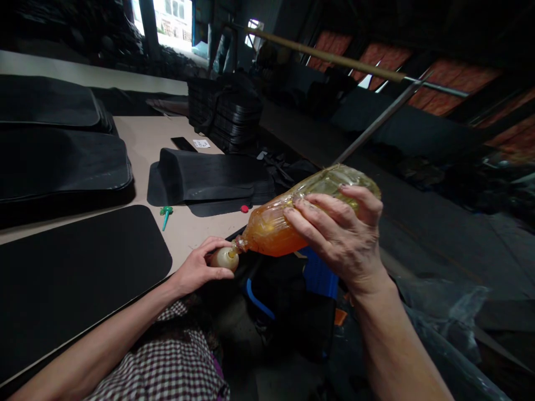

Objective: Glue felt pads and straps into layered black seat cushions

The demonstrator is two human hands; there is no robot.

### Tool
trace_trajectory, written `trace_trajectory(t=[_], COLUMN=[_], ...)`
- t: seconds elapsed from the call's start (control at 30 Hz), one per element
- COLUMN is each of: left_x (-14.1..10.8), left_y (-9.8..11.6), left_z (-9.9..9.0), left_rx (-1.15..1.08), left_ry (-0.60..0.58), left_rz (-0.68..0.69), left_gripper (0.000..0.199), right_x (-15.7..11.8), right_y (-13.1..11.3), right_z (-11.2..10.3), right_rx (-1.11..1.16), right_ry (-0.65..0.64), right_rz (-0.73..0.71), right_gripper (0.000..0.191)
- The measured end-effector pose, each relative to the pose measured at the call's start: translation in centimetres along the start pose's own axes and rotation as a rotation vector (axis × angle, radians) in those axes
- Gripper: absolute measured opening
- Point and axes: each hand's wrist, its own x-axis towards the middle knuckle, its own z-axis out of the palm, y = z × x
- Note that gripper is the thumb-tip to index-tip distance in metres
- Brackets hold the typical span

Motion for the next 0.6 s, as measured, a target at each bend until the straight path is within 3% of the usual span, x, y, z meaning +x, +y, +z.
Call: trace_trajectory(t=[0.33,0.6], left_x=[0.02,-0.15], left_y=[-0.13,-0.12], left_z=[-0.01,-0.06], left_rx=[-0.012,-0.061], left_ry=[0.001,0.013], left_rz=[-0.004,-0.029], left_gripper=[0.059,0.059], right_x=[-0.13,-0.80], right_y=[-0.14,-0.80], right_z=[0.02,0.48], right_rx=[-0.011,0.037], right_ry=[-0.023,-0.023], right_rz=[0.008,0.080], right_gripper=[0.047,0.035])
